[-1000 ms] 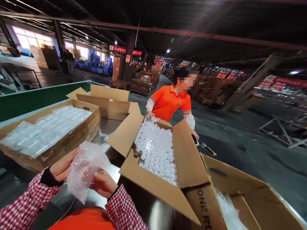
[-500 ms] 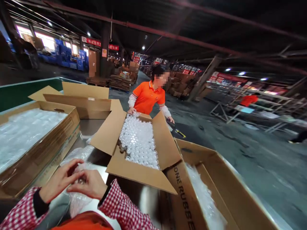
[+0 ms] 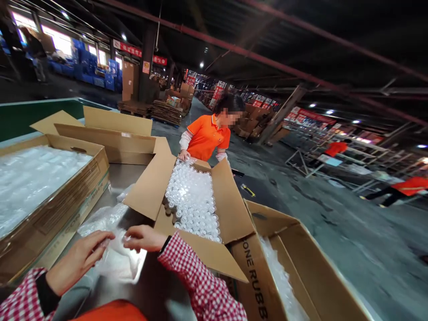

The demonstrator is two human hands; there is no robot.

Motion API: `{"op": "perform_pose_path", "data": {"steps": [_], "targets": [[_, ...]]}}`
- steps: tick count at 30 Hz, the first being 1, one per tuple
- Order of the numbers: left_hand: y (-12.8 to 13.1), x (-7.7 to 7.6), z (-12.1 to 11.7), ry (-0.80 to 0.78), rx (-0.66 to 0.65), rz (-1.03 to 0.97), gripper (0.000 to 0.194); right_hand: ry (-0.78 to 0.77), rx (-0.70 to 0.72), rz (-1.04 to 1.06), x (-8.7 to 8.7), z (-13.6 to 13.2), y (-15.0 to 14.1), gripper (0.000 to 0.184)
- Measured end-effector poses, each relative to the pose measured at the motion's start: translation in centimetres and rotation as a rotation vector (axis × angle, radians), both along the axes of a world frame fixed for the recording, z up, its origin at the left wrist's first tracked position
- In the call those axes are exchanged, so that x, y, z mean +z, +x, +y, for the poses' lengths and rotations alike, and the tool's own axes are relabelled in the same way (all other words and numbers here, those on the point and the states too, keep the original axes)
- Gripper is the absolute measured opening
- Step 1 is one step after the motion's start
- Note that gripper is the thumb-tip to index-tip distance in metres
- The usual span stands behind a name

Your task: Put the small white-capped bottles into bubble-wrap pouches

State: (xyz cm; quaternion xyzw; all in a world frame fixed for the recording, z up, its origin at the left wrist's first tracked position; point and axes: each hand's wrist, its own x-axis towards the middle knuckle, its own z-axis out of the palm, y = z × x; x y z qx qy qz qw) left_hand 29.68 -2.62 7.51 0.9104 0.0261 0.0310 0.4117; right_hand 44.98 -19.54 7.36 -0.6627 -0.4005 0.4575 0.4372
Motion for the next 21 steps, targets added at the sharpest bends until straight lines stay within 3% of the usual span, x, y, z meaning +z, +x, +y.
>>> {"op": "perform_pose_path", "data": {"steps": [2,5,8,12,15,18,21], "targets": [[-0.2,0.0,0.4,0.016,-0.051,0.053,0.037,-0.068,-0.051,-0.081,0.2,-0.9,3.2,0.034],[-1.0,-0.7,1.0,0.023,-0.067,0.089,0.037,-0.272,-0.426,-0.398,-0.6,-3.4,8.8,0.025],[-1.7,-1.6,1.2,0.023,-0.014,0.143,0.034,-0.423,-0.683,-0.606,-3.1,-5.8,12.3,0.016],[-1.7,-1.9,1.2,0.044,0.104,0.208,0.033,-0.563,-0.802,-0.750,-7.4,-7.0,12.8,0.012],[-1.5,-1.9,1.3,0.052,0.162,0.243,0.033,-0.564,-0.833,-0.798,-9.6,-6.8,12.3,0.013],[-1.2,-2.1,1.4,0.033,0.196,0.236,0.034,-0.485,-0.865,-0.794,-10.2,-6.6,12.1,0.016],[-0.8,-3.0,1.7,0.039,0.264,0.212,0.032,-0.362,-0.935,-0.731,-8.8,-6.6,11.6,0.022]]}}
